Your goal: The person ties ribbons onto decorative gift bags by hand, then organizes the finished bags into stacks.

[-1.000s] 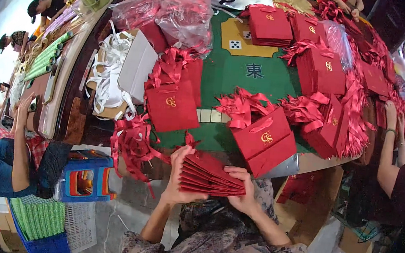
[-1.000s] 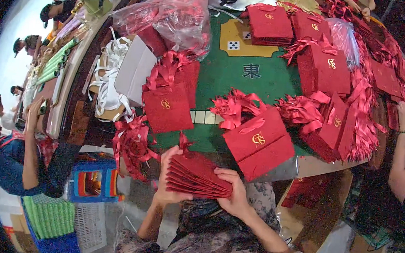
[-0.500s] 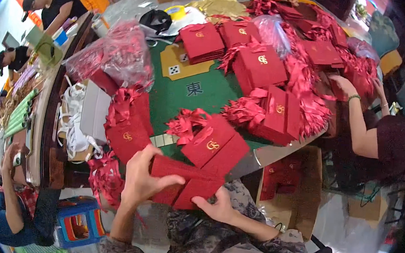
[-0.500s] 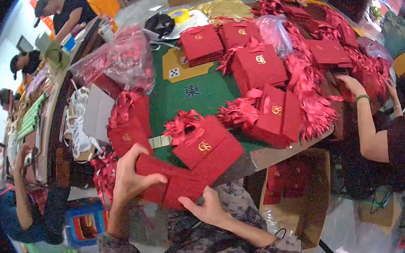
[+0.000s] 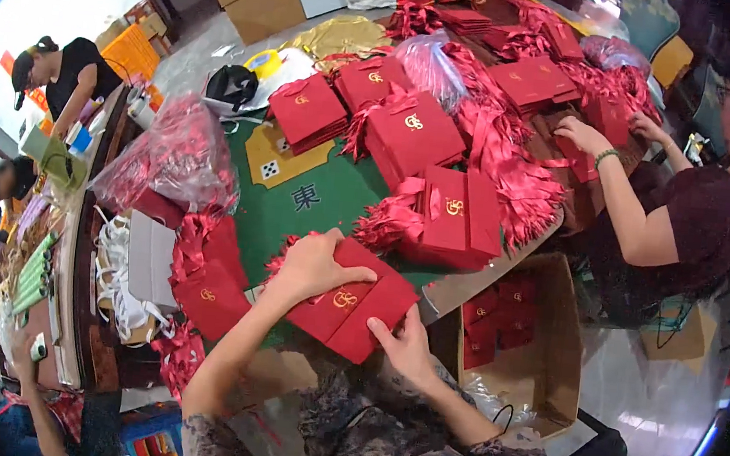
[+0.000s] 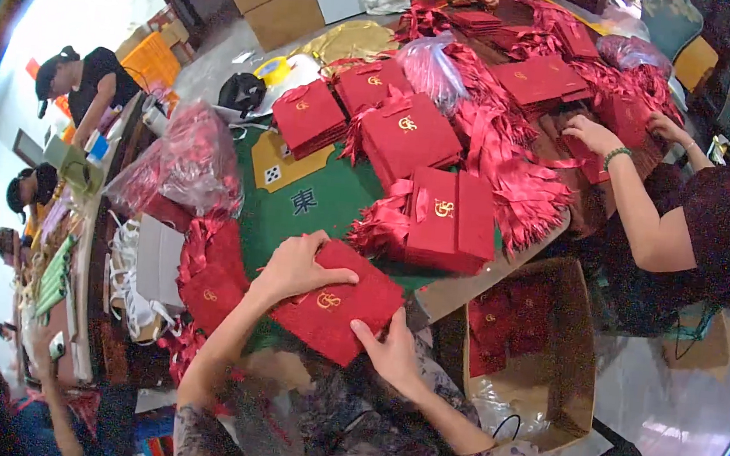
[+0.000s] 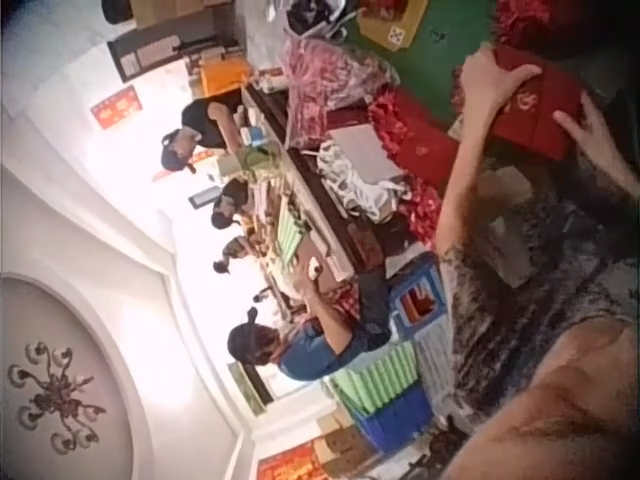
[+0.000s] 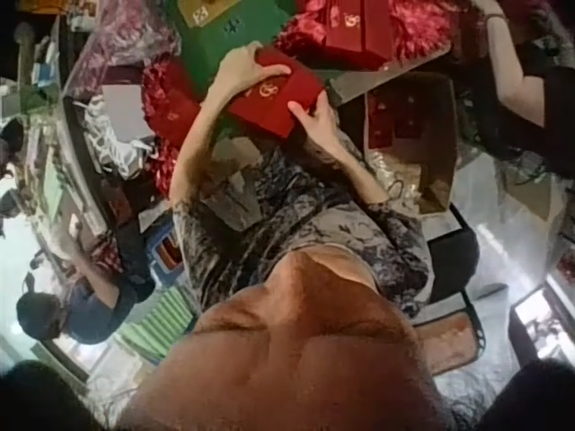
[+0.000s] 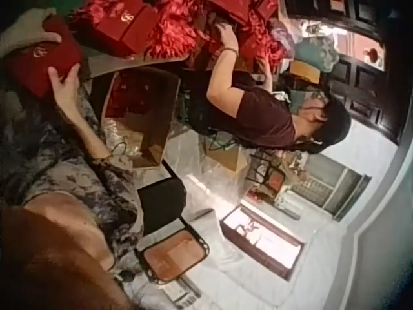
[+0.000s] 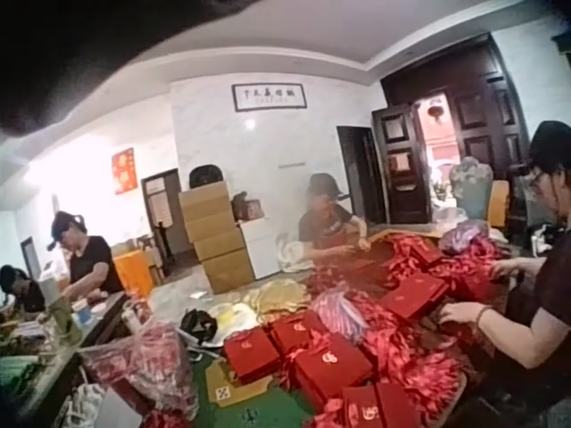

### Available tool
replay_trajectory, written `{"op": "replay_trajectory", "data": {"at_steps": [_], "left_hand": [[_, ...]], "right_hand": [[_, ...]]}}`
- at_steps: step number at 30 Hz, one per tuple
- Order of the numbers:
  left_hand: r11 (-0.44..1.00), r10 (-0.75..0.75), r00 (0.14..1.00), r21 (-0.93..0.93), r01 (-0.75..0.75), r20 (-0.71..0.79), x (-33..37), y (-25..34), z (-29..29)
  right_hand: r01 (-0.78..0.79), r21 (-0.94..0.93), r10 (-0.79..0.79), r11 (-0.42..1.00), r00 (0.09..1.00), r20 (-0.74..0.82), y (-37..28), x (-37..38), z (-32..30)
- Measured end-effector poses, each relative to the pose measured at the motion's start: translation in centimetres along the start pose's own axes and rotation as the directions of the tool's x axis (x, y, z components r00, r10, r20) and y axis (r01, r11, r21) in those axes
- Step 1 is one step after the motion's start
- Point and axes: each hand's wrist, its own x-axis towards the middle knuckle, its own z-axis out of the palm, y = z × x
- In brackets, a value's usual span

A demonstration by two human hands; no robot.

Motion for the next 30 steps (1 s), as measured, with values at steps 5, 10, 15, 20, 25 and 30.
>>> {"op": "replay_trajectory", "data": {"at_steps": [5, 10, 15, 20, 25, 30], "left_hand": [[1.000, -0.025, 0.999, -0.007, 0.024, -0.038, 1.1, -1.7, 2.0], [0.999, -0.031, 0.999, 0.015, 0.031, -0.042, 1.7, -2.8, 3.4], [0.993, -0.107, 0.991, -0.030, 0.110, 0.083, 3.0, -3.8, 3.6], [0.978, -0.206, 0.963, 0.080, 0.195, 0.174, 3.8, -3.0, 3.4], [0.949, -0.223, 0.956, -0.182, 0.257, 0.191, 2.7, -4.2, 3.8], [0.903, -0.224, 0.964, -0.343, 0.259, 0.141, 0.9, -5.0, 4.5]], "right_hand": [[-0.067, -0.522, 0.044, 0.851, 0.997, -0.057, 0.1, 1.3, -0.6], [0.036, -0.703, -0.081, 0.710, 0.996, -0.031, 0.0, 1.8, -1.0], [0.029, -0.767, -0.064, 0.641, 0.998, -0.016, -1.0, 2.0, -0.9], [-0.042, -0.831, 0.036, 0.555, 0.999, -0.026, -0.8, 2.3, -1.3], [-0.036, -0.811, 0.021, 0.584, 0.999, -0.029, -1.7, 2.0, -0.8], [0.066, -0.767, -0.131, 0.638, 0.991, -0.023, -0.7, 1.2, -0.3]]}}
